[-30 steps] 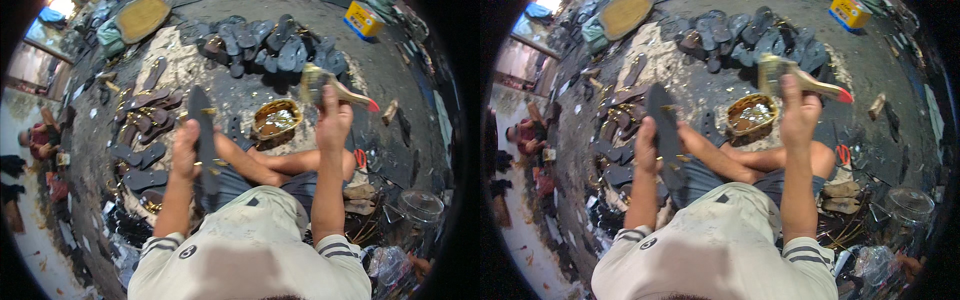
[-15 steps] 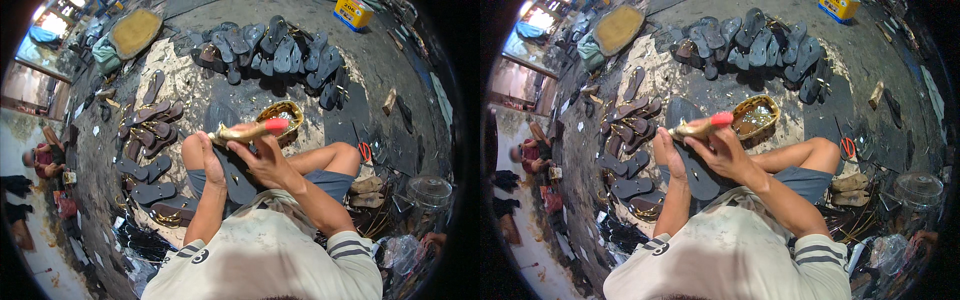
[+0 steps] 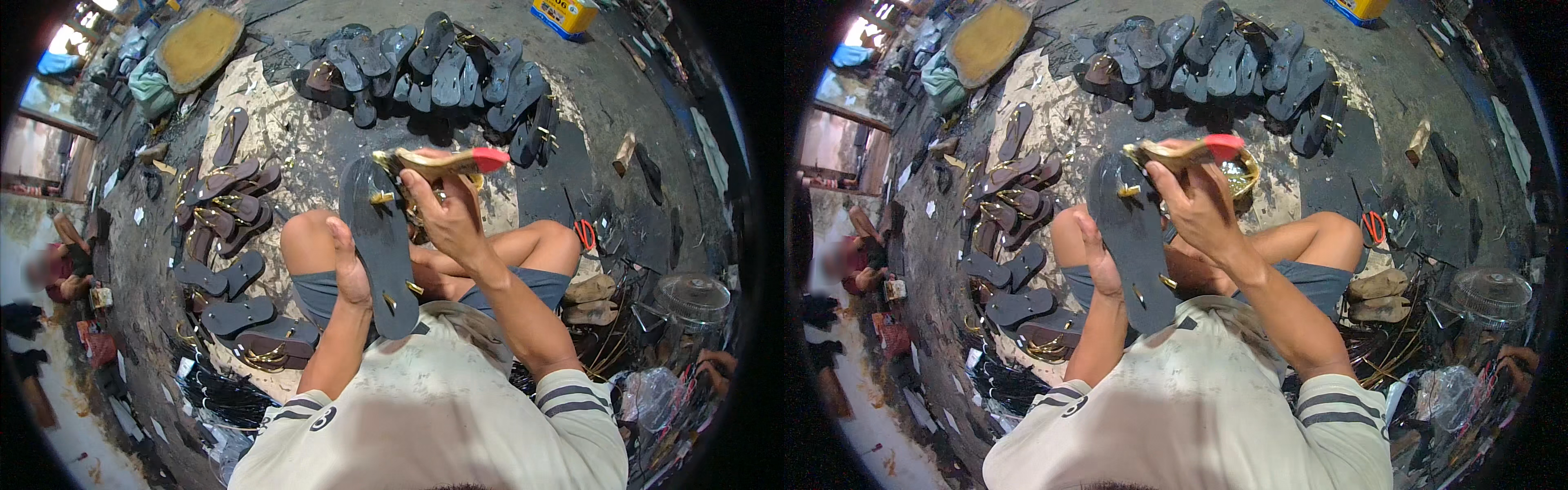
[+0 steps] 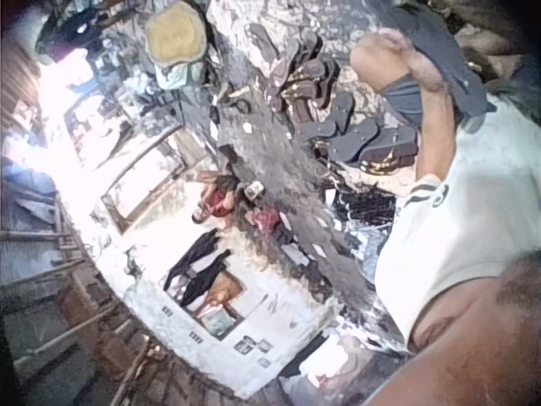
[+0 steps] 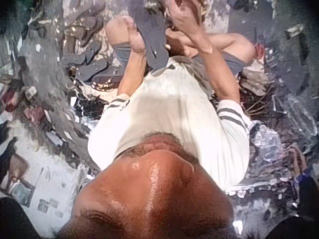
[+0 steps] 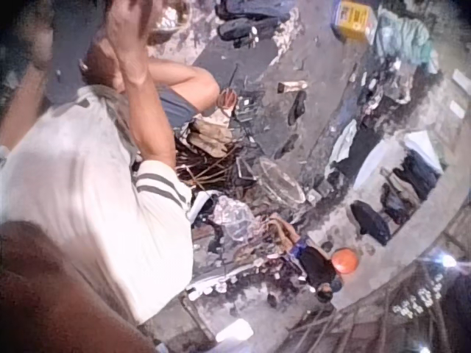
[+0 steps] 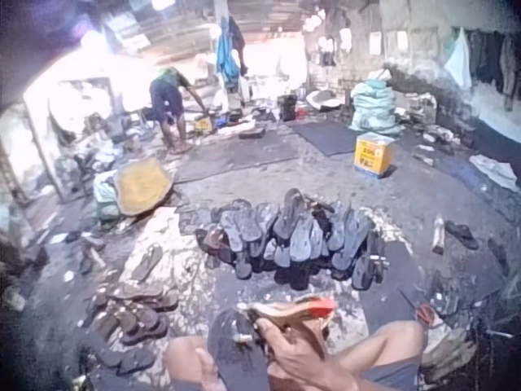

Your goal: The person sits on the floor and repeatedly applies a brownish liquid to the soles of black sandals using a brush. They pick up sandals from a pile, brush the sole, and place them back down, continuing the process for multiple units.

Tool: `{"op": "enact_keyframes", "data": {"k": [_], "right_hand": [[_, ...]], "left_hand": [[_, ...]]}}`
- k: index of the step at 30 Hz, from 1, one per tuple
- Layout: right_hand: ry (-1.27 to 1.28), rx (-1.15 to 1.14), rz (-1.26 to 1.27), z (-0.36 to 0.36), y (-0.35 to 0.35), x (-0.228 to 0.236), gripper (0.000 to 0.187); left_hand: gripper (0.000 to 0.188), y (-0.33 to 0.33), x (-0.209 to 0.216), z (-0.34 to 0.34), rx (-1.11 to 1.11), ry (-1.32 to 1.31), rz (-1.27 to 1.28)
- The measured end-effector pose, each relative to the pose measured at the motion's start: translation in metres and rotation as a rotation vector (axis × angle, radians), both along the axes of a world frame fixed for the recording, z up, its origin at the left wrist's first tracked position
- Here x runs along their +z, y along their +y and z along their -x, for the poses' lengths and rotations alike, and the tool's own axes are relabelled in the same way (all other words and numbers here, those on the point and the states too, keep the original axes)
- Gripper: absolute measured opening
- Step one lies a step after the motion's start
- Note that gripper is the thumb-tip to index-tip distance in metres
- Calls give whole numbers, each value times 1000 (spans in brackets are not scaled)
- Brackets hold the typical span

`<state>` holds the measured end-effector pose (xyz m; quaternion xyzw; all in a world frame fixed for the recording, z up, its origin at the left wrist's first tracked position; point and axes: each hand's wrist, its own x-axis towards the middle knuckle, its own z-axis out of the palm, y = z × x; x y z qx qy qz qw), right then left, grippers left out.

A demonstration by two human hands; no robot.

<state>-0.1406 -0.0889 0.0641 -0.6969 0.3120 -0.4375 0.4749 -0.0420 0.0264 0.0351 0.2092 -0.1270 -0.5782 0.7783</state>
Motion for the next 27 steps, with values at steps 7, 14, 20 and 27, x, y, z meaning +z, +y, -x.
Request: {"op": "enact_keyframes", "data": {"k": [7, 14, 20, 27], "right_hand": [[-43, 1, -23, 0, -3, -1, 27], [26, 189, 365, 11, 9, -6, 30], [181, 99, -192, 5, -63, -46, 28], [938, 241, 213, 31, -114, -179, 32]], "left_hand": [[86, -14, 2, 3, 43, -69, -131], [86, -22, -1, 5, 7, 29, -94], [88, 21, -25, 13, -99, -109, -163], [94, 93, -11, 39, -137, 159, -412]]}}
